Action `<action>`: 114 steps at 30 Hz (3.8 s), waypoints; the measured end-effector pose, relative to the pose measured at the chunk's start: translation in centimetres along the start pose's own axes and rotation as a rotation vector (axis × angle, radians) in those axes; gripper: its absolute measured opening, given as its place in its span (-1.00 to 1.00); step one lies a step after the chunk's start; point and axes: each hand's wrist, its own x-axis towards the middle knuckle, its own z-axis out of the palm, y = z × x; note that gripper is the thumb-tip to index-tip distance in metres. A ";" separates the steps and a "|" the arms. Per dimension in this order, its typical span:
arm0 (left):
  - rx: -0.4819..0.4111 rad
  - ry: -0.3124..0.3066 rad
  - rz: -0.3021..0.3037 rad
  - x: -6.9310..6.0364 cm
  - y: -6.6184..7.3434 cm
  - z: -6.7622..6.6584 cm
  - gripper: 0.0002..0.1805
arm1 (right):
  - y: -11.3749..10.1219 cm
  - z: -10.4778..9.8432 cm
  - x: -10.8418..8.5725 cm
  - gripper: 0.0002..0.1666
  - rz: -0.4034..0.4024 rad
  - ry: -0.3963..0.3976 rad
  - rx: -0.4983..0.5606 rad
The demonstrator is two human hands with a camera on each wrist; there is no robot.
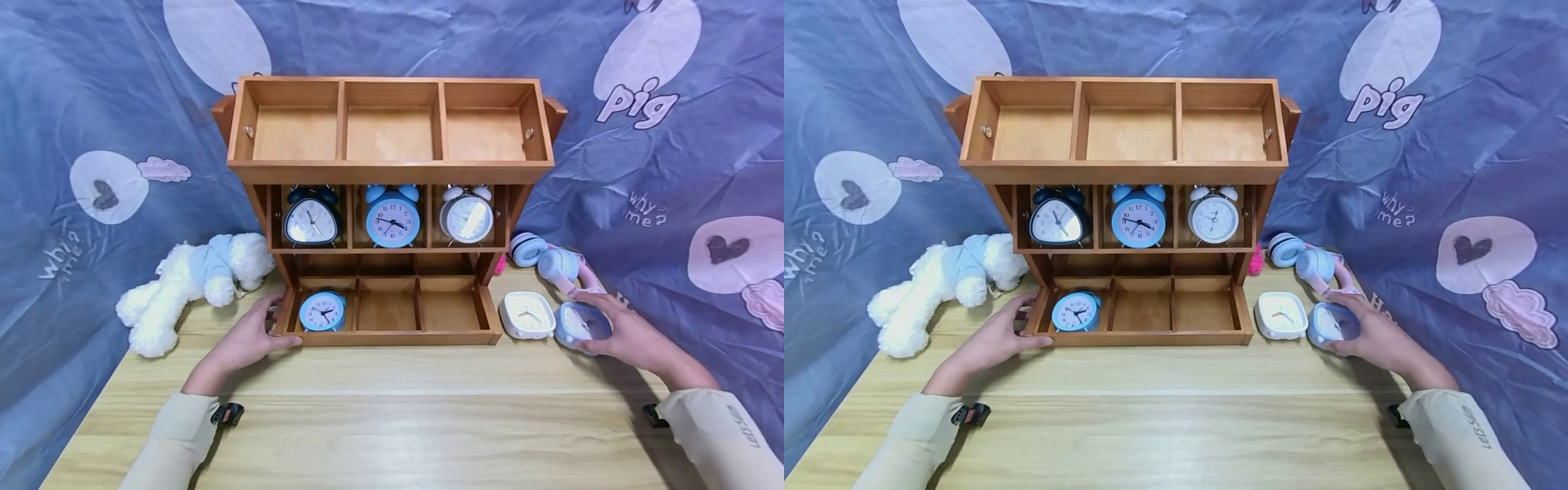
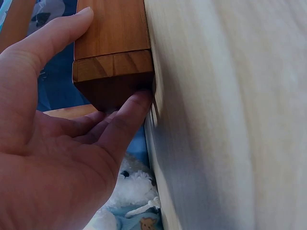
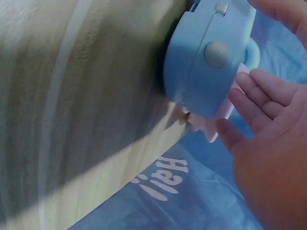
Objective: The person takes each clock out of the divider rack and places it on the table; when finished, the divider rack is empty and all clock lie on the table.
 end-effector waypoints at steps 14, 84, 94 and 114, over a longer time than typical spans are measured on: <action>-0.004 -0.007 0.001 0.0 0.1 0.0 0.22 | -3.4 0.0 1.2 -0.05 0.019 -0.006 0.108; -0.015 -0.018 -0.009 -0.1 0.0 -0.3 0.13 | -25.9 16.1 13.4 -0.15 0.059 -0.243 0.652; -0.031 -0.017 -0.003 -0.1 0.0 0.0 0.13 | -29.6 19.3 14.9 -0.08 0.036 -0.275 0.534; 0.008 -0.001 0.003 -0.1 -0.1 0.0 0.09 | -37.0 23.8 18.0 0.04 0.150 -0.058 0.209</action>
